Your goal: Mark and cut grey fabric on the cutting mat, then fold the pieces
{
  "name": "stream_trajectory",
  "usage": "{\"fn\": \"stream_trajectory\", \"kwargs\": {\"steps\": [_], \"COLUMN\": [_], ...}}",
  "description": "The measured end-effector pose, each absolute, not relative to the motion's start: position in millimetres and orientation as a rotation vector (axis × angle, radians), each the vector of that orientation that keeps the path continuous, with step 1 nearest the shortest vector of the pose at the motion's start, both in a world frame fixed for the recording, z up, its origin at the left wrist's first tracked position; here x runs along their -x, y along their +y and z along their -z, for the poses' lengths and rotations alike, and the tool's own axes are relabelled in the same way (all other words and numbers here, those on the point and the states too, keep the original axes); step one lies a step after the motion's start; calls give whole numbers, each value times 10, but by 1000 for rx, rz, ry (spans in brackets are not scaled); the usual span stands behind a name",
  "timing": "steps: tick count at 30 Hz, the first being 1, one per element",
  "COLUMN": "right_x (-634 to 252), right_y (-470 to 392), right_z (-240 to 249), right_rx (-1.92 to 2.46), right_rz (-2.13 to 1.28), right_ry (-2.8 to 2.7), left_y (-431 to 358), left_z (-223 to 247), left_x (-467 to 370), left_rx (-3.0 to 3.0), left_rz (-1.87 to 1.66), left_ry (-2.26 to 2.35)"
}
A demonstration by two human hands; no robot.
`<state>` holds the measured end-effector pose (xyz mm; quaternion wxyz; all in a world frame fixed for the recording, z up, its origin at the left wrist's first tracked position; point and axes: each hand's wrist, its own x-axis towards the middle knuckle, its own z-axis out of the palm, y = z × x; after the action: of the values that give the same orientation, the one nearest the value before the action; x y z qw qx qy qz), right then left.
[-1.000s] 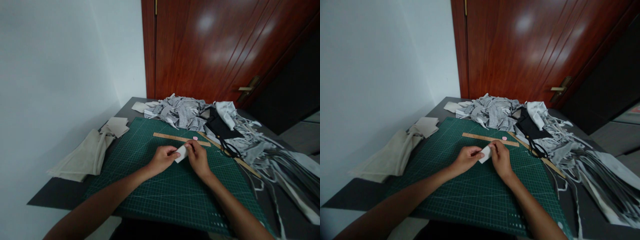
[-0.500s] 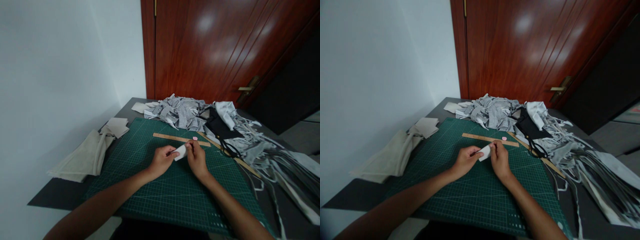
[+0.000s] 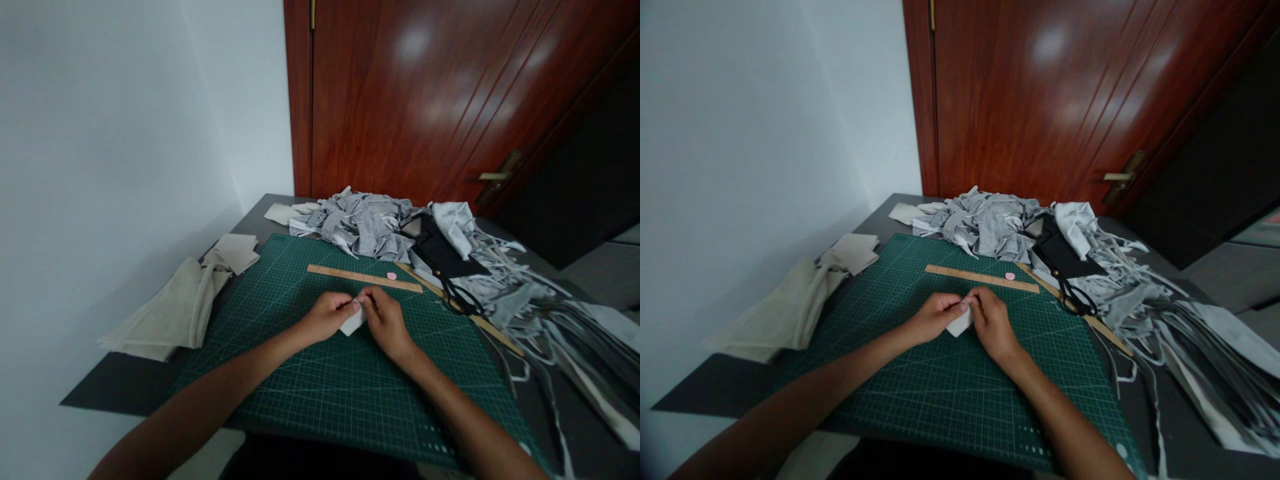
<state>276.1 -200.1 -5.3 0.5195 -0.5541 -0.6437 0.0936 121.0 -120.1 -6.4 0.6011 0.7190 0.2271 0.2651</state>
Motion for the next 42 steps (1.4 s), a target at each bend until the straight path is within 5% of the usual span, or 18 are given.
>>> {"fn": "stream_trajectory", "kwargs": {"steps": [7,14,20,25,30,34,42], "right_x": [-2742,-2863,-2830,-2735,-2626,-2568,-2547], "right_y": [-1958,-2051,-2075,-2102,-2034,-1991,-2028], "right_z": [156,-24,-4,1,54,83,-13], "right_rx": [1365,1204,1178,1204,1257,1120,1060], "right_rz": [-418,256,390,136,-403,-780,-946], "right_ry": [-1381,-2183,-2250,-2009,-1441,-1209,-1105], "left_y": [-1328,-1172,-1175,-1189,-1205,-1285,-1262], "left_z": [117,40,17,25,-20,-82,29], "left_x": [-1261,-1218,-1193,-1184,-1144,-1120,-1191], "left_rx": [-1199,-820,-819,-1001,-1448,-1654,-1222], "left_rz": [-581,-757,-606,-506,-1025,-1035,-954], "left_ry": [587,851,829,742,710,534,513]}}
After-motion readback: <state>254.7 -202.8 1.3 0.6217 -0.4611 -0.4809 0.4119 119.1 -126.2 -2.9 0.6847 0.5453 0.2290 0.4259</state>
